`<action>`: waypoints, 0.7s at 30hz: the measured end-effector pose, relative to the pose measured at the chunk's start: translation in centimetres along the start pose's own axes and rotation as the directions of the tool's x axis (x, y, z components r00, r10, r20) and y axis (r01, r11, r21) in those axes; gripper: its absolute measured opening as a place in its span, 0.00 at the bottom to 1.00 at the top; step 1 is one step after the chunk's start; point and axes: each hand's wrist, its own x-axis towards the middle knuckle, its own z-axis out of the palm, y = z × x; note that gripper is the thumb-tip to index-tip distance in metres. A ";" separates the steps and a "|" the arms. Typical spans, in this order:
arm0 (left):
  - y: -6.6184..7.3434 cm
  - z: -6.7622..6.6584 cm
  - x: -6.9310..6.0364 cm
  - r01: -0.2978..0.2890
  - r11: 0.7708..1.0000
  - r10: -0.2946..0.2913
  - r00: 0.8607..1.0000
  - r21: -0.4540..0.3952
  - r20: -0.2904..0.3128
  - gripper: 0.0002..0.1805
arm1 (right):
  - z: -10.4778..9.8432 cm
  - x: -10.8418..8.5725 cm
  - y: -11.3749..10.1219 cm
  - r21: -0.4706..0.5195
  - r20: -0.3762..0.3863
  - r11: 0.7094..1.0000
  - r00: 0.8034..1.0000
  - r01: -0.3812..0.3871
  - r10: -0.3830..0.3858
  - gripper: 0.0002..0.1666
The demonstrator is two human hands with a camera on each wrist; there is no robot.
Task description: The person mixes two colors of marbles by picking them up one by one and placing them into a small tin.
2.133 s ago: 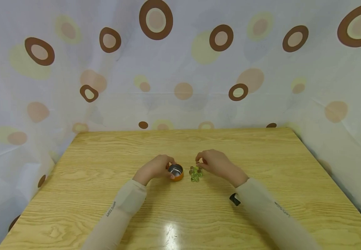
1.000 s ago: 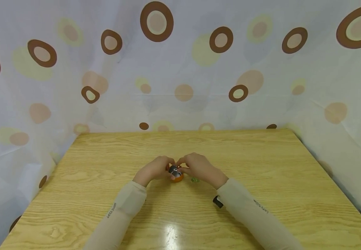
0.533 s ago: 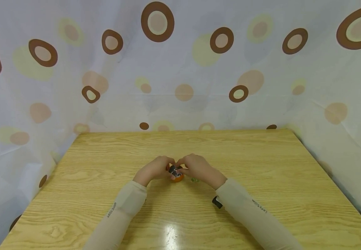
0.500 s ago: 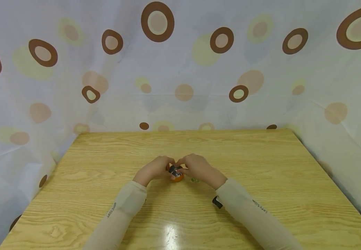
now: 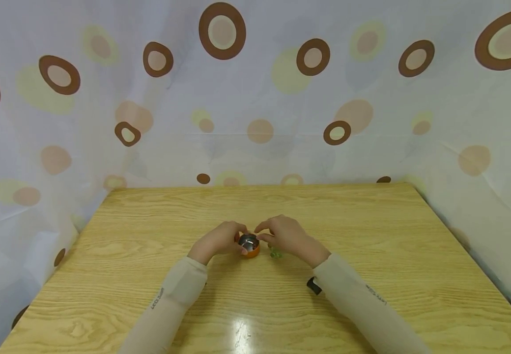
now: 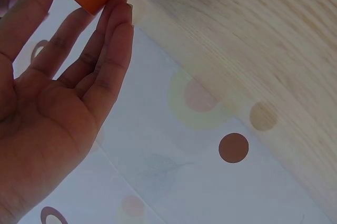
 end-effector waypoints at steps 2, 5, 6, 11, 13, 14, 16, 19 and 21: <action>0.0 0.0 0.0 0.001 1.000 -0.001 1.000 0.005 -0.001 0.20 | -0.1 0.0 0.2 -0.012 -0.009 1.000 1.000 0.007 -0.007 0.14; 0.0 0.0 0.0 0.004 1.000 -0.004 1.000 0.004 0.000 0.21 | -0.3 -0.1 0.4 -0.020 -0.018 1.000 1.000 0.004 -0.004 0.14; 0.0 0.0 0.0 0.005 1.000 -0.005 1.000 0.002 0.002 0.21 | -0.3 -0.1 0.5 -0.024 -0.022 1.000 1.000 -0.003 0.002 0.14; 0.0 0.0 0.0 0.015 1.000 -0.015 1.000 -0.008 0.007 0.23 | -0.8 -0.4 1.1 -0.014 -0.027 0.999 0.999 -0.034 0.033 0.14; 0.0 0.0 0.0 0.017 1.000 -0.016 1.000 -0.011 0.007 0.23 | -0.9 -0.5 1.3 -0.018 -0.032 0.999 0.999 -0.033 0.033 0.14; -0.1 0.0 0.0 0.015 1.000 -0.014 1.000 -0.009 0.005 0.23 | -1.0 -0.5 1.4 -0.019 -0.033 0.999 0.999 -0.036 0.035 0.14; -0.1 0.0 -0.1 0.009 1.000 -0.009 1.000 -0.008 0.002 0.23 | -1.1 -0.6 1.7 -0.029 -0.035 0.999 0.999 -0.037 0.036 0.14; -0.1 0.0 -0.1 0.001 1.000 -0.001 1.000 -0.010 0.002 0.23 | -1.3 -0.9 2.0 -0.025 -0.029 0.998 0.998 -0.049 0.048 0.14; 0.0 0.0 -0.1 0.006 1.000 -0.006 1.000 -0.015 0.004 0.23 | -1.3 -1.0 2.2 -0.024 -0.025 0.998 0.998 -0.054 0.053 0.14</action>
